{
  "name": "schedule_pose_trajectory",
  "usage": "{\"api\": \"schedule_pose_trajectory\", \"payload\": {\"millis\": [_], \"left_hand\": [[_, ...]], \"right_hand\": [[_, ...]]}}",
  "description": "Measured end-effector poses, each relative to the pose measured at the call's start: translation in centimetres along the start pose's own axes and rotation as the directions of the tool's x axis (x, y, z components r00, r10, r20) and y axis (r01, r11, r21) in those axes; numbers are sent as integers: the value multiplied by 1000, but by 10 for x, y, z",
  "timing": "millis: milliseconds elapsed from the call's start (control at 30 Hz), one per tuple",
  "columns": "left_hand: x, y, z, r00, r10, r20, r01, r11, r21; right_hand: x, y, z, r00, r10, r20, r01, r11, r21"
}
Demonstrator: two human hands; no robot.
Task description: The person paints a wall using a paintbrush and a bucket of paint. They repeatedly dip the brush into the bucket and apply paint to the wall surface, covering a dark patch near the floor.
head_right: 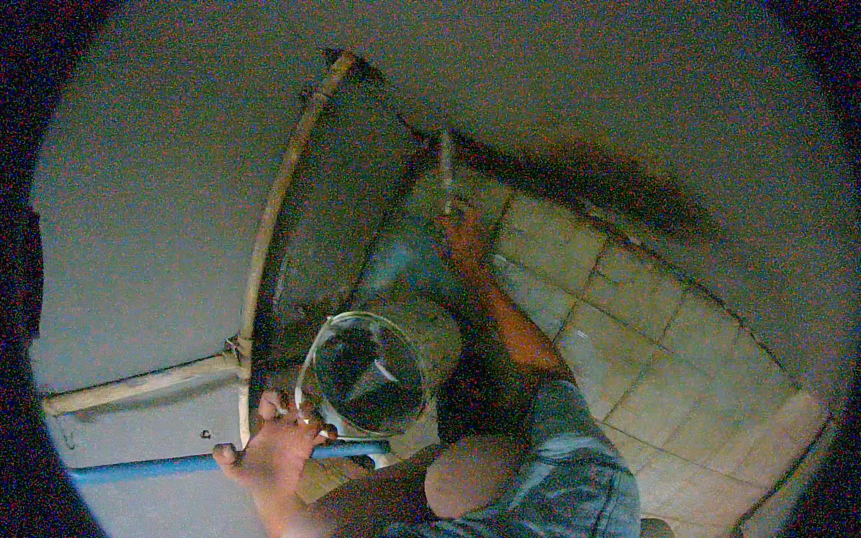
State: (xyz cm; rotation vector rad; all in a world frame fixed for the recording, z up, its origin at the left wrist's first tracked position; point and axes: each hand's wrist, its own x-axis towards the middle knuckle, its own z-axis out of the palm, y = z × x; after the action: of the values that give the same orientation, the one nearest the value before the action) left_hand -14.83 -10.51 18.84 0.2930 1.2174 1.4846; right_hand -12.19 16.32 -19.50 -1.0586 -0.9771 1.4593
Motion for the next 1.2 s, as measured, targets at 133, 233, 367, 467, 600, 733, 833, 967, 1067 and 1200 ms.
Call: {"api": "schedule_pose_trajectory", "payload": {"millis": [133,233,367,467,600,733,833,967,1067,1200], "left_hand": [[0,7,6,1000,-17,-6,17,999,28],[-2,8,6,1000,-24,13,23,1000,15],[-4,6,0,999,-8,-34,7,1000,-28],[1,8,-9,999,-38,-27,38,999,15],[2,5,-14,999,-29,24,31,997,-68],[1,5,-18,999,-37,-3,36,997,-65],[2,4,-18,999,-31,-25,29,997,-64],[-5,6,-12,998,-7,-56,6,1000,-15],[-6,3,-2,999,23,-24,-24,998,-58],[-11,-3,3,996,94,-6,-94,985,-144]], "right_hand": [[17,25,16,905,-219,365,352,868,-351],[33,14,31,726,-583,365,685,564,-461],[47,36,44,796,-372,477,601,575,-554],[63,52,49,722,-472,507,688,407,-601],[69,61,52,739,-463,489,663,370,-651],[75,52,46,708,-460,536,700,357,-619],[84,35,26,765,-389,513,643,417,-643],[42,-5,-9,940,-185,285,310,809,-499],[2,-24,-63,897,-350,270,437,799,-414],[-31,-57,-80,817,-440,372,565,736,-372]]}}
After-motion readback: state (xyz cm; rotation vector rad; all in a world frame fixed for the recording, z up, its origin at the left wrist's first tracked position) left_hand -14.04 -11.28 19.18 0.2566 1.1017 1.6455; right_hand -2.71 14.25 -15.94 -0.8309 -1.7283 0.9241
